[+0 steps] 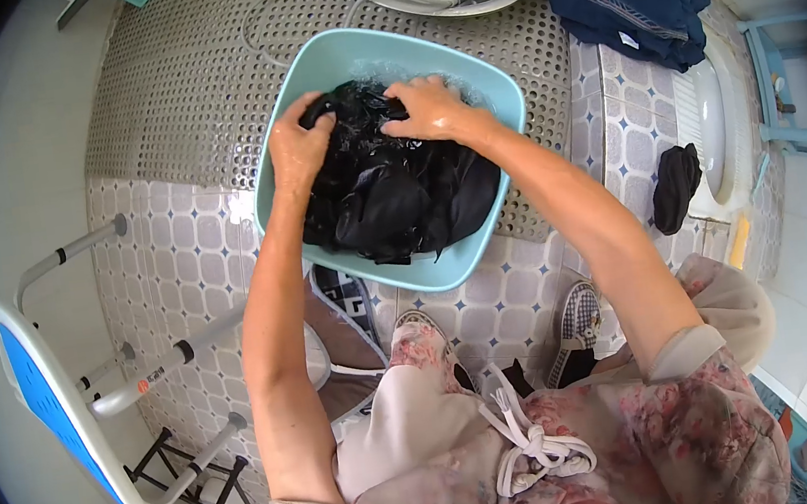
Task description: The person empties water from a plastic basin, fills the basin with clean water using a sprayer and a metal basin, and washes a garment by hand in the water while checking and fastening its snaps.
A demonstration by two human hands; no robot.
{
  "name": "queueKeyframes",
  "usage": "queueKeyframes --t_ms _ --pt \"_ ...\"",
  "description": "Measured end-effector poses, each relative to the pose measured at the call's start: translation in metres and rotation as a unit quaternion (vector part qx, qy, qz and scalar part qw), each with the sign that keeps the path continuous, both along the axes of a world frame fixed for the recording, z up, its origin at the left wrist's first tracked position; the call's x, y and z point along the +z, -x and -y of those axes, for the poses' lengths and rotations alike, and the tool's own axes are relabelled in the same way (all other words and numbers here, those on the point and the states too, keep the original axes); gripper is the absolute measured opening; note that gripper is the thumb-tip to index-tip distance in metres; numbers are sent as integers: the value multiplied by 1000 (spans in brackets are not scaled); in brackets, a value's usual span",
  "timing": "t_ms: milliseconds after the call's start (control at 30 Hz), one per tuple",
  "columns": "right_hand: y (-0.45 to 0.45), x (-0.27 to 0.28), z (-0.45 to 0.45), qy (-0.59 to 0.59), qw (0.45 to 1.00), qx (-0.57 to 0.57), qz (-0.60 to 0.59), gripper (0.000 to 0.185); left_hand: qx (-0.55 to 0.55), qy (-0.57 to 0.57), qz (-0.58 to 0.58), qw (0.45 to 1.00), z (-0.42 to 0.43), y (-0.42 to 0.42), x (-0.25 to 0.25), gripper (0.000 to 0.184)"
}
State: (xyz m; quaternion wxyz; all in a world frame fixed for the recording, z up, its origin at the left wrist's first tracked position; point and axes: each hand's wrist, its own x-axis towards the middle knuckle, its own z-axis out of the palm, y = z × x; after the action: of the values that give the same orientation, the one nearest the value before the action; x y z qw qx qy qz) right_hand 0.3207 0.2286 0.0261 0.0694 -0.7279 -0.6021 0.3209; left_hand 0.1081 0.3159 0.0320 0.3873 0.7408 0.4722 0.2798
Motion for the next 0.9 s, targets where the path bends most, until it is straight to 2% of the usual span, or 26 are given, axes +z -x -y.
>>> queueKeyframes --t_ms 67,133,233,267,333,367,400,467,500,533,600,633,733,767,800,867,900 --pt "5 15 10 -62 998 -10 7 66 63 64 -10 996 3 1 39 35" --pt "14 22 26 -223 974 -16 31 65 115 113 84 983 3 -3 61 39" --pt "21 66 48 -202 966 95 -131 72 104 192 207 954 -6 -10 83 49" --pt "24 81 54 -127 965 146 -179 80 79 182 188 962 -7 -14 81 52" --pt "36 83 69 -83 961 180 -193 89 20 161 150 975 -15 -22 79 59" --pt "40 79 73 -55 964 203 -161 95 -7 172 117 978 -18 -21 72 60" --pt "44 65 77 -78 969 208 -110 83 -30 115 43 992 -18 -17 69 63" --pt "47 40 80 -136 973 177 -55 58 -76 -3 -107 991 -18 -9 69 70" --pt "44 30 78 -178 972 118 -95 48 -94 -17 -148 984 -11 -4 81 72" --pt "43 33 77 -216 965 58 -137 38 -100 16 -123 987 -6 5 82 72" --pt "32 44 76 -169 936 -73 -301 34 -114 82 -74 987 2 27 82 72" --pt "26 46 72 -174 930 -93 -311 33 -115 179 -46 976 8 35 91 77" --pt "22 85 64 -179 893 -188 -367 33 -193 241 -24 951 22 62 91 87" --pt "22 87 58 -236 861 -197 -405 33 -224 277 -5 934 24 64 87 105" --pt "22 89 54 -290 825 -205 -440 33 -191 247 15 950 30 65 78 109" --pt "24 111 52 -270 763 -239 -536 28 -125 186 53 973 40 62 63 116" --pt "31 125 51 -281 721 -255 -580 26 -147 226 70 960 38 61 72 121"
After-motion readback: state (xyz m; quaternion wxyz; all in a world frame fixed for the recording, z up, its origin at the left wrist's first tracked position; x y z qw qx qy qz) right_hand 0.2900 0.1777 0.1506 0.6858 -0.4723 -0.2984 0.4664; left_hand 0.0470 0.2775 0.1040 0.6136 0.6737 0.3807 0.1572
